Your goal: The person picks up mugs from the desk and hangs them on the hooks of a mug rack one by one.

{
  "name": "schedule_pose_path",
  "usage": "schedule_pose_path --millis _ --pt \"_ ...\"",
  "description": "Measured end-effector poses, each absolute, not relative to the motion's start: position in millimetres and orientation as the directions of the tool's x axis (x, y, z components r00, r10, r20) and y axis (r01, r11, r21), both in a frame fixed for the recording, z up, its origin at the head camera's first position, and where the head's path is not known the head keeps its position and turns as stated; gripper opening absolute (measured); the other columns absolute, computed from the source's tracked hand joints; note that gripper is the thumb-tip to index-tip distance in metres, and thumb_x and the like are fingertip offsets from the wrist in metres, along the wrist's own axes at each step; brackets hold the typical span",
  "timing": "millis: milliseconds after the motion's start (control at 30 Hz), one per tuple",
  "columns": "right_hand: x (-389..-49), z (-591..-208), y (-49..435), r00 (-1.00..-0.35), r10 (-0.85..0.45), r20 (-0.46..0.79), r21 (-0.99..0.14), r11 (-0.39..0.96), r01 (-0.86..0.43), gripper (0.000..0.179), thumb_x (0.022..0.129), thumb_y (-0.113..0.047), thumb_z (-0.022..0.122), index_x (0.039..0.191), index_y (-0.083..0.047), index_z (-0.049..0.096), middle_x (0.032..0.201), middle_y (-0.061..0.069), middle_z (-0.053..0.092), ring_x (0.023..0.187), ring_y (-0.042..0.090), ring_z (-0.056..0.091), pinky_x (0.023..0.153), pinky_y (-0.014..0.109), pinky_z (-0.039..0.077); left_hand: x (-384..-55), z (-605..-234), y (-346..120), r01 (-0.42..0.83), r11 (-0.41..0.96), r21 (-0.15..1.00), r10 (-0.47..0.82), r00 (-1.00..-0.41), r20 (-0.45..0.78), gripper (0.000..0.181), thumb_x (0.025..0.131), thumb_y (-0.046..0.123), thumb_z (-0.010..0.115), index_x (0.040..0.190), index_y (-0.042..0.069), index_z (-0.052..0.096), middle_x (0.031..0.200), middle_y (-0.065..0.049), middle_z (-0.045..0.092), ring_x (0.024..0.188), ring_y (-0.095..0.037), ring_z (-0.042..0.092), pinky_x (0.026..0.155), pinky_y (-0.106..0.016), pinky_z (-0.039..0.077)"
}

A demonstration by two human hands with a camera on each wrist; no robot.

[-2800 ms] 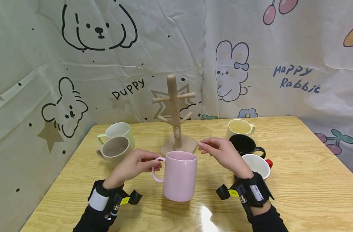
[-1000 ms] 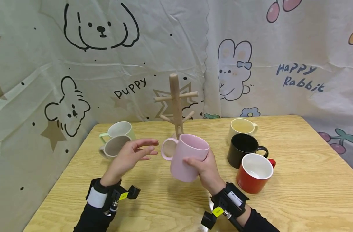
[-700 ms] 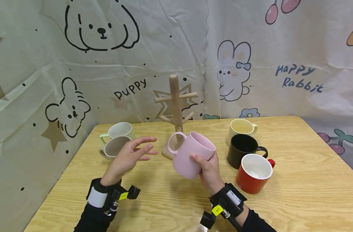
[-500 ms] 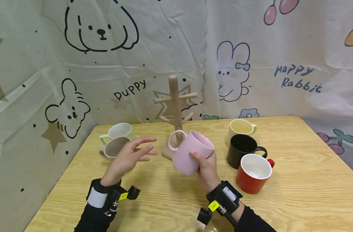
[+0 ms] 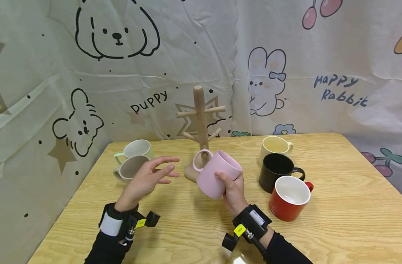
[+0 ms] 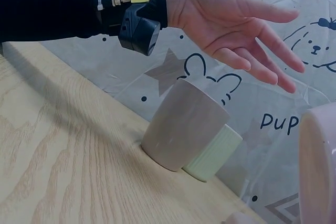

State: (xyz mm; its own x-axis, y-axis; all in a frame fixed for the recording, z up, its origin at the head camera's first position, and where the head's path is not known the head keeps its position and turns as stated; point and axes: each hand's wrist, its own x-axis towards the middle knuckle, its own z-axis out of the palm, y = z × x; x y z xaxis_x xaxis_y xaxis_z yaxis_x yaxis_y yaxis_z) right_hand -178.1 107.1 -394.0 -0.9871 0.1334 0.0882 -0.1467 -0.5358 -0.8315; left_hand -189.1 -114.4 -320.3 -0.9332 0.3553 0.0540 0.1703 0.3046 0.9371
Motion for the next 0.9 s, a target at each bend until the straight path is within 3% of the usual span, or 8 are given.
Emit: schedule_pose_path --millis 333,900 --pt "-182 -395 104 -0.992 0.122 0.029 -0.845 -0.527 -0.089 0.041 0.081 -0.008 0.053 0.117 -0.019 0.039 0.107 -0.004 0.05 0.1 0.011 0.052 0.086 0.029 0.044 -189 -320 -114 0.176 0.305 0.936 0.375 -0.925 0.052 0.039 0.093 0.025 0.054 0.125 0.004 0.054 0.129 -0.017 0.053 0.096 -0.026 0.066 0.082 -0.036 0.053" --pt "-199 -403 93 -0.983 0.181 0.019 -0.809 -0.575 -0.122 0.029 0.083 -0.004 0.05 0.109 -0.015 0.044 0.1 -0.004 0.055 0.091 0.01 0.057 0.081 0.027 0.049 -191 -323 -114 0.172 0.322 0.931 0.384 -0.922 0.037 0.04 0.093 0.028 0.053 0.126 0.005 0.053 0.128 -0.019 0.054 0.095 -0.025 0.066 0.082 -0.035 0.054"
